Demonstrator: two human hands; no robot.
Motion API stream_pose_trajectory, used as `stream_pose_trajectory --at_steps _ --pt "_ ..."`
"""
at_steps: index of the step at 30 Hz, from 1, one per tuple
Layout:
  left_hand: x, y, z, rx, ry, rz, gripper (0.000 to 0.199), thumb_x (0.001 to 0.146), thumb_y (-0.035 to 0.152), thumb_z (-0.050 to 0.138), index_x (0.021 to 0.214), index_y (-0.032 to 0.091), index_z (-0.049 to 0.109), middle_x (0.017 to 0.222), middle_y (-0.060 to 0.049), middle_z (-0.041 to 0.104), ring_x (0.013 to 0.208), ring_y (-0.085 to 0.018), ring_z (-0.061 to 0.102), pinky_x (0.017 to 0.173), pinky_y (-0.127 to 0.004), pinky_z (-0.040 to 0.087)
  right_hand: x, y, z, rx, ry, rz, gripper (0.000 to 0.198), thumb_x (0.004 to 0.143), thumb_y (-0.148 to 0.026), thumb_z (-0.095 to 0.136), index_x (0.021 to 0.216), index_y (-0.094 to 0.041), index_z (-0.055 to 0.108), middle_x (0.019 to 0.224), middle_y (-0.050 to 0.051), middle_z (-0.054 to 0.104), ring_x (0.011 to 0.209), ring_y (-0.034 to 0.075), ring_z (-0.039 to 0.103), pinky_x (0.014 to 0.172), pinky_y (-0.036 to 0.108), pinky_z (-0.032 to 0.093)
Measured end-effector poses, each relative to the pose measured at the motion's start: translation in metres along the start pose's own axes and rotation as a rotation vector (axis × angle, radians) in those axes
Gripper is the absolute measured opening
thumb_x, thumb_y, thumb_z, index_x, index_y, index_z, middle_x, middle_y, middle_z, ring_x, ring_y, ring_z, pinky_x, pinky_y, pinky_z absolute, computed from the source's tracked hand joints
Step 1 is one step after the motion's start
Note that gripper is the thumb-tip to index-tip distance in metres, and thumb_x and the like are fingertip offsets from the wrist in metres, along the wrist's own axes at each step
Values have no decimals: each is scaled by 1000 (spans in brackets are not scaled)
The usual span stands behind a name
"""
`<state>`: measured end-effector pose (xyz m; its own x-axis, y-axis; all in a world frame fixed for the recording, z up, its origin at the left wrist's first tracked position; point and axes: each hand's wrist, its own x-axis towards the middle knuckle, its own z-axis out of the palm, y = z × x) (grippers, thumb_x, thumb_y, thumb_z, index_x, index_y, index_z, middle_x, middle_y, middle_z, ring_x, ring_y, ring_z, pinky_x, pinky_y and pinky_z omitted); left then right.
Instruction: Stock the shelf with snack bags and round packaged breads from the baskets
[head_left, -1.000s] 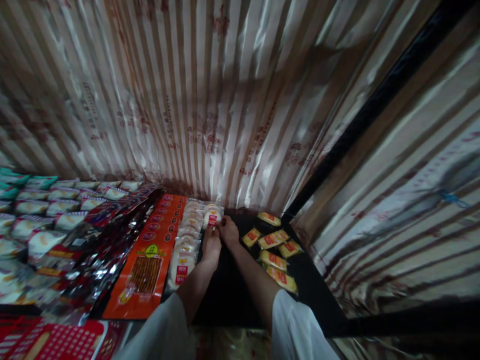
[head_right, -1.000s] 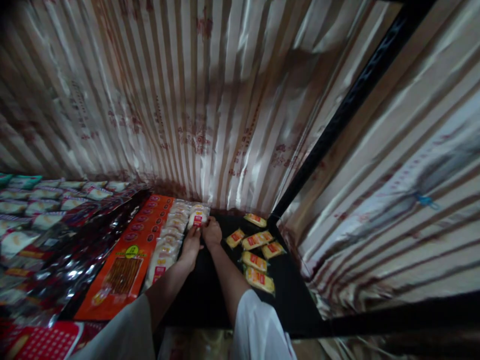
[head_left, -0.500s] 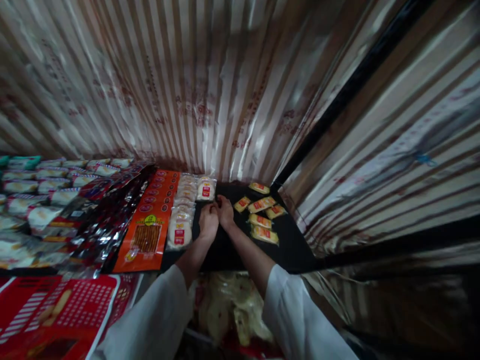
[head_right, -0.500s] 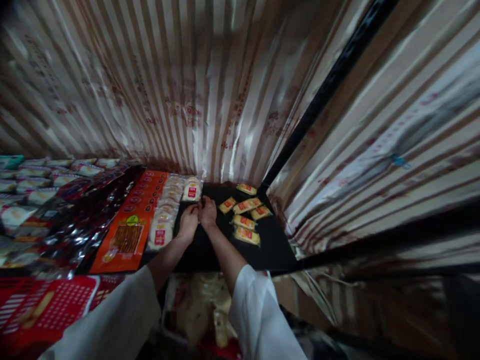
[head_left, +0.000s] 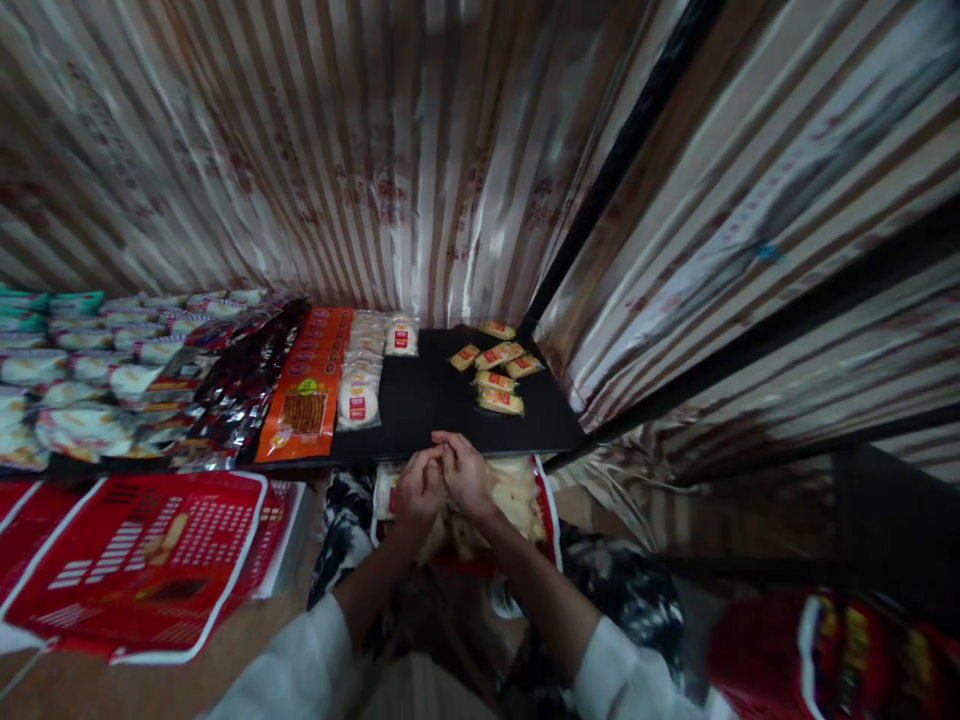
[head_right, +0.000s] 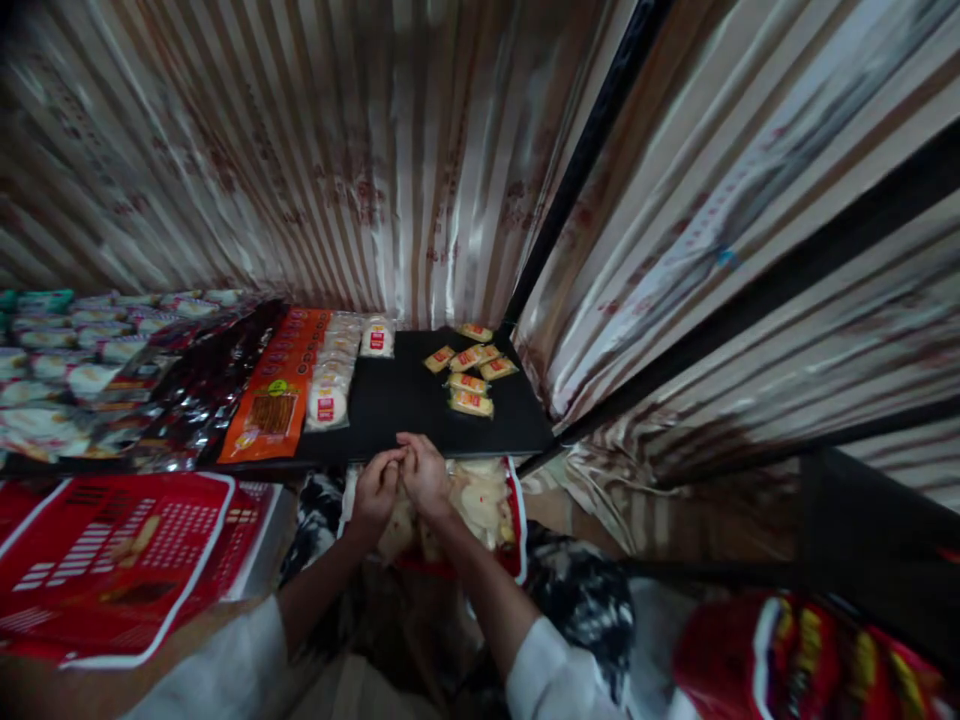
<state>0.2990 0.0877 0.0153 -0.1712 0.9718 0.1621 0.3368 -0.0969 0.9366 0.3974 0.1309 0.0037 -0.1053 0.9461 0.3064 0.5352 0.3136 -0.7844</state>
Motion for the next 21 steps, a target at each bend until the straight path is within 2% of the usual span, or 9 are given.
stream_pose_trajectory --at_steps 3,7,10,13,18,21 --pt "-33 -15 -12 150 -10 -42 28 84 15 37 93 18 63 100 -7 65 98 -19 58 92 -34 45 -42 6 -4 -78 -92 -25 31 86 -17 37 98 -20 66 93 6 68 90 17 61 83 31 48" --pt "-59 -39 -27 366 36 -240 33 78 7 39 101 13 62 110 -13 60 109 -22 54 97 -34 41 -85 10 0 -196 -307 36 31 89 -20 37 99 -19 66 98 8 69 92 18 61 86 32 46" --pt "-71 -51 -32 409 -77 -409 37 81 9 38 111 13 58 116 -13 58 110 -21 54 95 -33 42 -107 4 6 -354 -441 93 28 86 -20 44 105 -17 65 108 10 66 102 22 58 93 34 41" --pt "-80 -51 -30 434 -167 -477 38 81 10 41 116 14 54 120 -13 58 111 -21 55 92 -32 43 -120 -4 12 -476 -537 120 30 84 -19 48 110 -17 62 116 11 62 109 24 54 95 35 39" --pt "-82 -42 -21 470 -89 -542 42 81 14 44 123 12 46 123 -16 53 107 -21 57 90 -30 43 -125 -7 15 -532 -526 173 34 86 -21 45 118 -18 57 120 11 59 111 22 52 93 32 39" --pt "-79 -43 -19 435 -48 -587 40 79 14 46 119 12 48 116 -14 56 110 -21 55 92 -29 42 -127 -5 15 -577 -480 193 37 86 -25 47 122 -17 55 125 14 55 114 24 50 94 35 39"
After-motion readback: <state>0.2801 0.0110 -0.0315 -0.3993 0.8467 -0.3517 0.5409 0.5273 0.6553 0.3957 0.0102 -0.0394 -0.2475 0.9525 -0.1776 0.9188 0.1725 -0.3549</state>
